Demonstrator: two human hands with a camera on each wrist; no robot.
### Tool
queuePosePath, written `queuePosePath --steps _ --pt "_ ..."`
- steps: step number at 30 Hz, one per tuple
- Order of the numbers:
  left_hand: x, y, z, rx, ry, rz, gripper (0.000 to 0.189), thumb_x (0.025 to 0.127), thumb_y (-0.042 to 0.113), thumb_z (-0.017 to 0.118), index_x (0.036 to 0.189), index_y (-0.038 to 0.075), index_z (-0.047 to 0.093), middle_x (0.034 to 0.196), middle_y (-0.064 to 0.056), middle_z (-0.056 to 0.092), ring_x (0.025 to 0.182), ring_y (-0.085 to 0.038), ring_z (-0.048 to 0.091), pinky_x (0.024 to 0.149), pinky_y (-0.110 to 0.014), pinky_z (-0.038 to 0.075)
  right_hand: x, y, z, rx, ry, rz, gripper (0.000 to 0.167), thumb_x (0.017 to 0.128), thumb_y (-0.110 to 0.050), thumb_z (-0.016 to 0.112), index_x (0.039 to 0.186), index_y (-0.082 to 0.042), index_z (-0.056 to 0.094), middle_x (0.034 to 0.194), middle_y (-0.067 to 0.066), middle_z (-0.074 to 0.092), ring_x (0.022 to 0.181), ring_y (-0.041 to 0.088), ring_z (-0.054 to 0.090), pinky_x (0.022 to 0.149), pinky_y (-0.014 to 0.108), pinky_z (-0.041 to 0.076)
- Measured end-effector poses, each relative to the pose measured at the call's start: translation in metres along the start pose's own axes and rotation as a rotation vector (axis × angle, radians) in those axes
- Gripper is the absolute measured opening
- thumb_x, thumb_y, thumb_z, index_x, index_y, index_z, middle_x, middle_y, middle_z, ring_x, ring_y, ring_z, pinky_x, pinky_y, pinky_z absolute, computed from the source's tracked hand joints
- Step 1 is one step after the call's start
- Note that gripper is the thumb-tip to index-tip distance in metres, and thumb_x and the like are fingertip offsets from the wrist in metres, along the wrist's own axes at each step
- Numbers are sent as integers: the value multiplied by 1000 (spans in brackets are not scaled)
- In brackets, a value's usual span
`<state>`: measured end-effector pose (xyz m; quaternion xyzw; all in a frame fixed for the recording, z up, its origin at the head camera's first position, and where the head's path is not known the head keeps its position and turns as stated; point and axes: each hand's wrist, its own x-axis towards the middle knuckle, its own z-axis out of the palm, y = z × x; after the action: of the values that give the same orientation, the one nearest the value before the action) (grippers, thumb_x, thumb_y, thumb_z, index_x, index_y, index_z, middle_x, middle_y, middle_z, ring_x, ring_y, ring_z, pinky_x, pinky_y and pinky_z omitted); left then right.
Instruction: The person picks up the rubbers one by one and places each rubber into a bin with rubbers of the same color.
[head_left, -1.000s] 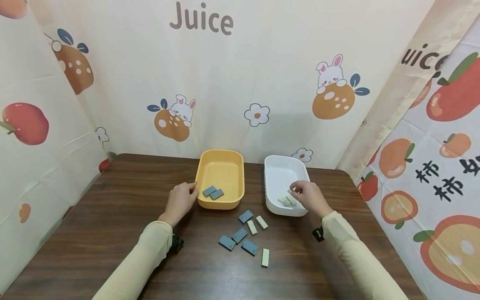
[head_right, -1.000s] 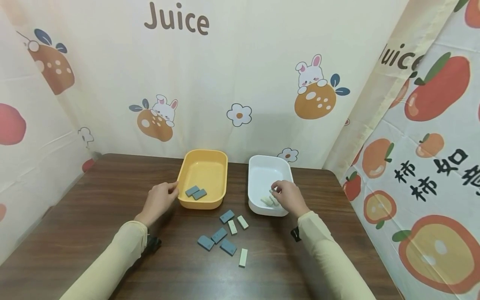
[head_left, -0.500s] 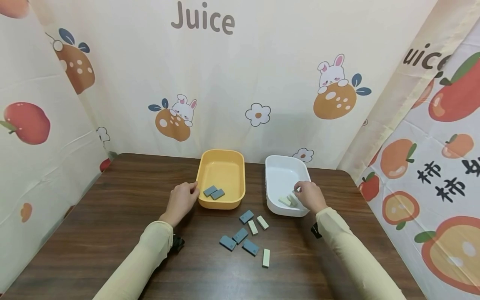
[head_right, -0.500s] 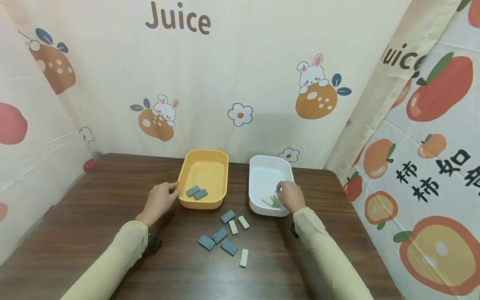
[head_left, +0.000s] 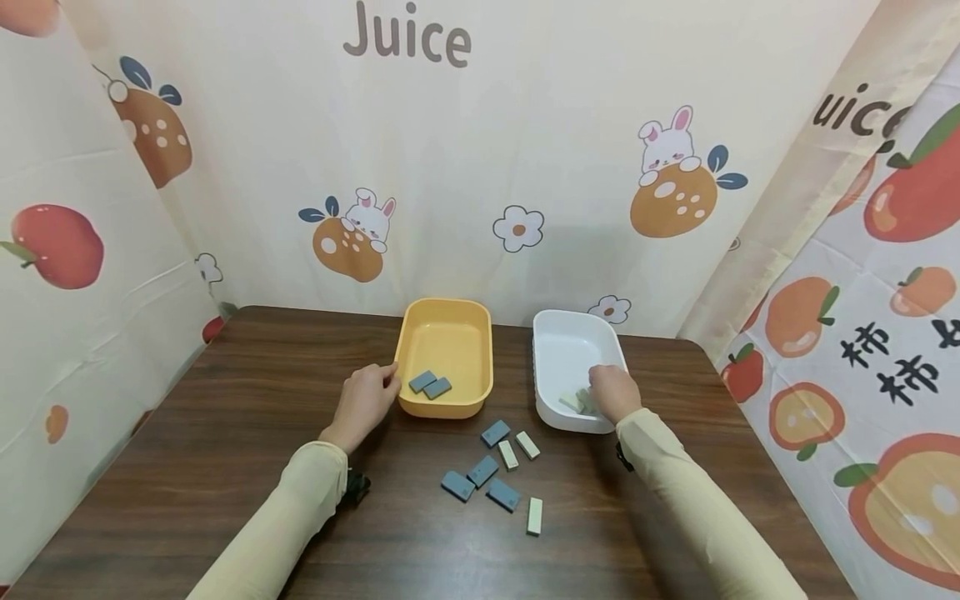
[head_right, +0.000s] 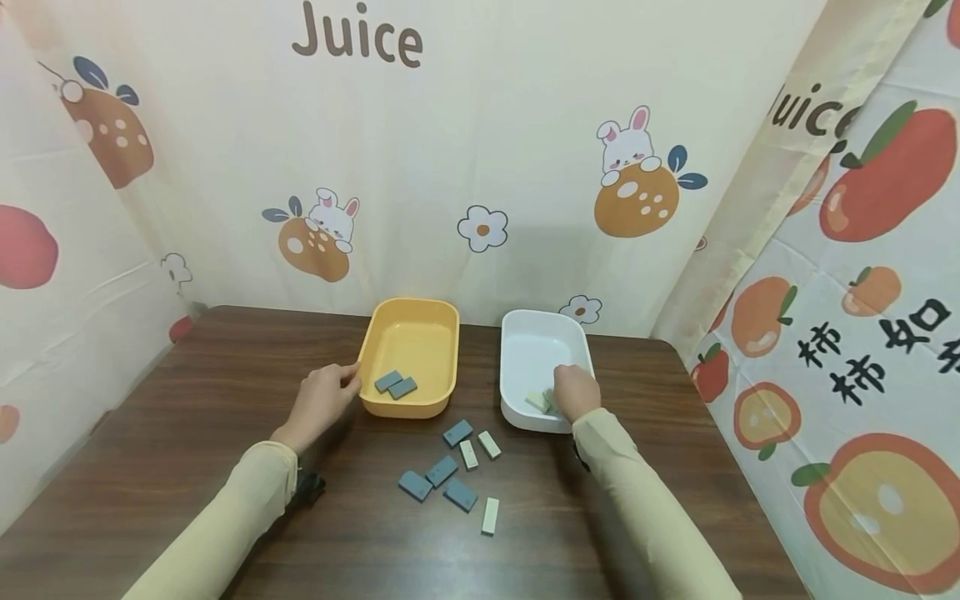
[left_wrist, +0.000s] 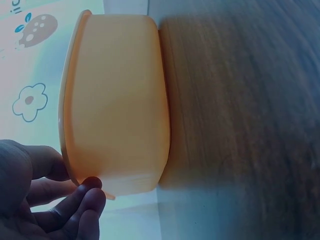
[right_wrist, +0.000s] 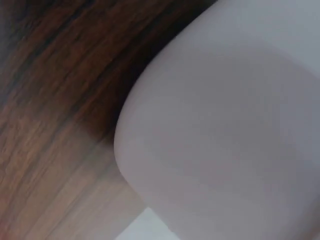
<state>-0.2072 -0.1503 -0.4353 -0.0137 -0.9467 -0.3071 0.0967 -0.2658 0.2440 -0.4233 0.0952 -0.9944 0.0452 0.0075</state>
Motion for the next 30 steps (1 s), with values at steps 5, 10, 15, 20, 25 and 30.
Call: queuePosePath --steps 5,10,15,20,25,30 --pt "0 0 1 4 -12 -1 37 94 15 57 126 -1 63 76 -14 65 53 -16 43 49 -25 36 3 2 4 -26 -37 4 16 87 0 53 79 2 67 80 18 70 70 29 63 67 47 52" --pt "1 0 1 3 -1 1 37 93 15 58 126 0 64 87 -18 69 55 -17 44 51 -26 36 6 1 6 37 -63 27 15 84 -2 56 88 3 70 89 21 71 80 33 64 78 48 52" --pt "1 0 2 7 -4 -1 36 93 15 58 126 0 64 86 -17 68 56 -17 44 52 -26 37 6 -1 4 94 -113 45 17 84 -3 58 94 4 70 97 22 71 89 36 64 87 49 50" --pt "1 0 2 6 -3 0 36 93 15 58 125 0 64 83 -17 68 54 -17 44 51 -26 37 6 1 3 107 -131 59 18 83 -2 58 96 5 69 98 23 70 87 34 62 85 48 50" --pt "1 0 2 7 8 5 36 92 15 59 125 0 65 84 -18 68 56 -18 44 52 -27 37 5 4 2 155 -125 83 20 84 -2 57 98 6 69 102 24 69 87 34 61 84 50 50" --pt "1 0 3 4 16 10 36 92 16 59 125 1 65 82 -17 67 56 -18 44 52 -27 37 2 5 -4 207 -95 104 21 90 -11 59 101 3 70 99 21 70 83 32 63 77 47 51"
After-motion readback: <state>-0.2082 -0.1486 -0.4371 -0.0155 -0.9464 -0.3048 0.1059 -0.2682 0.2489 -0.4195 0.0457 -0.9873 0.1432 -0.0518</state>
